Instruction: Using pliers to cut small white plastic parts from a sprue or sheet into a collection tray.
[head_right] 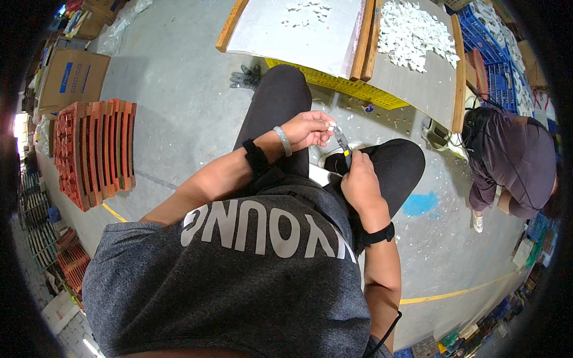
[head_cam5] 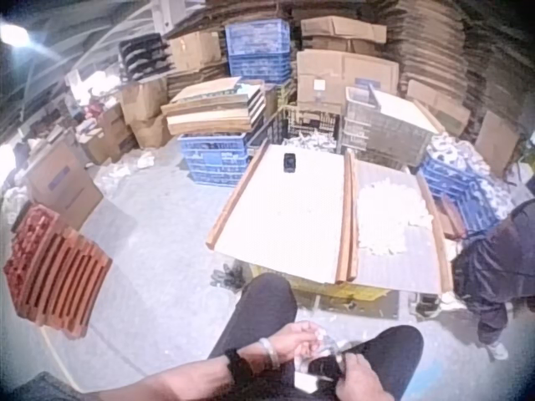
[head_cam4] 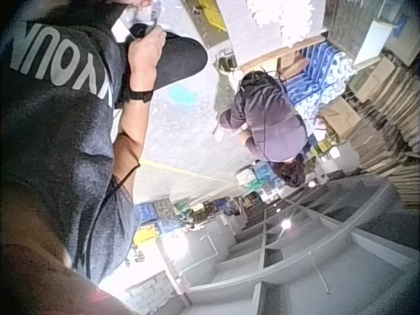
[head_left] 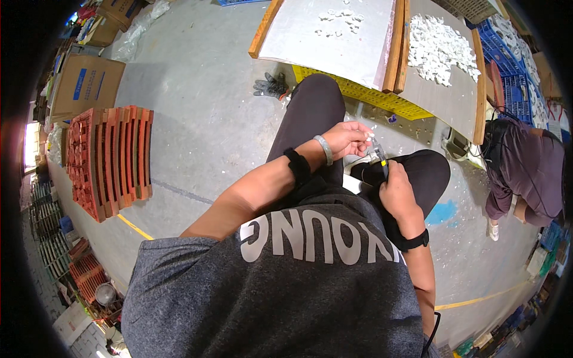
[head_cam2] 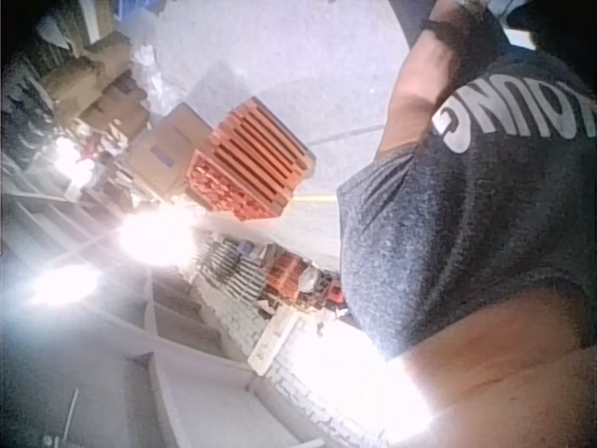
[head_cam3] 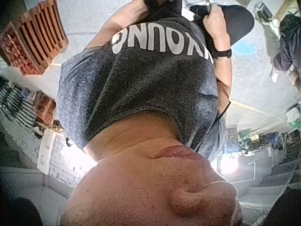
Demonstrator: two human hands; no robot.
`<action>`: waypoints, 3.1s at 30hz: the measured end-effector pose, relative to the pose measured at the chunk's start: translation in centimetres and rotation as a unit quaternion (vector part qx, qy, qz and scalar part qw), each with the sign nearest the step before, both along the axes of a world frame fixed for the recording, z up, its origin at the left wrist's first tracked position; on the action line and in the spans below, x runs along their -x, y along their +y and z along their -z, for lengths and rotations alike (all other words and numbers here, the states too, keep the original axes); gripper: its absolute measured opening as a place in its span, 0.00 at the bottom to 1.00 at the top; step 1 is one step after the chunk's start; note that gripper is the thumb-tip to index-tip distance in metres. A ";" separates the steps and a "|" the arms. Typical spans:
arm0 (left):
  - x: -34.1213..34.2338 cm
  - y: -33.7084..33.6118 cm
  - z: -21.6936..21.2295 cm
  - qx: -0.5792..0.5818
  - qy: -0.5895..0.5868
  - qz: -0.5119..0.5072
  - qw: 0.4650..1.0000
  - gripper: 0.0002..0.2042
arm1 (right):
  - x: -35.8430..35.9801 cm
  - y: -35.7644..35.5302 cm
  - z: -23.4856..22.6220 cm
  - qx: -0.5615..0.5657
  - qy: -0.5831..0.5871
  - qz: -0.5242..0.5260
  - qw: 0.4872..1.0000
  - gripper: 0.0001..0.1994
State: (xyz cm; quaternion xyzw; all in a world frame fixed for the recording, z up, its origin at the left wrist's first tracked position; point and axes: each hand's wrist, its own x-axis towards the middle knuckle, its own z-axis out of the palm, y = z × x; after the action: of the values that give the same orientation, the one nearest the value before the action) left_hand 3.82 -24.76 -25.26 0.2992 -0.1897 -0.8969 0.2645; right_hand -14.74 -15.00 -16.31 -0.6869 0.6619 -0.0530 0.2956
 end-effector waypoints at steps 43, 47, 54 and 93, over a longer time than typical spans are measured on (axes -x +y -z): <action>0.4 0.3 0.6 0.112 -0.077 -0.024 0.990 0.11 | 0.2 0.0 -2.0 -0.044 0.015 -0.006 0.999 0.20; 0.2 0.1 0.4 0.058 -0.046 -0.041 0.996 0.11 | 0.9 0.6 -2.4 -0.045 -0.012 0.003 0.999 0.21; 0.3 0.2 0.2 0.054 -0.044 -0.037 0.997 0.11 | 0.1 0.9 -2.2 0.009 0.025 -0.014 1.000 0.24; 0.4 0.1 0.2 0.054 -0.038 -0.031 0.997 0.09 | -0.4 0.5 -1.7 -0.003 0.023 -0.016 1.000 0.23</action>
State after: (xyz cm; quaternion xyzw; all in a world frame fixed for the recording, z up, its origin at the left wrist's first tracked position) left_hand 3.44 -24.64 -25.48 0.3239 -0.2387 -0.8648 0.3003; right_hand -14.32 -14.45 -14.60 -0.6976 0.6572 -0.0304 0.2835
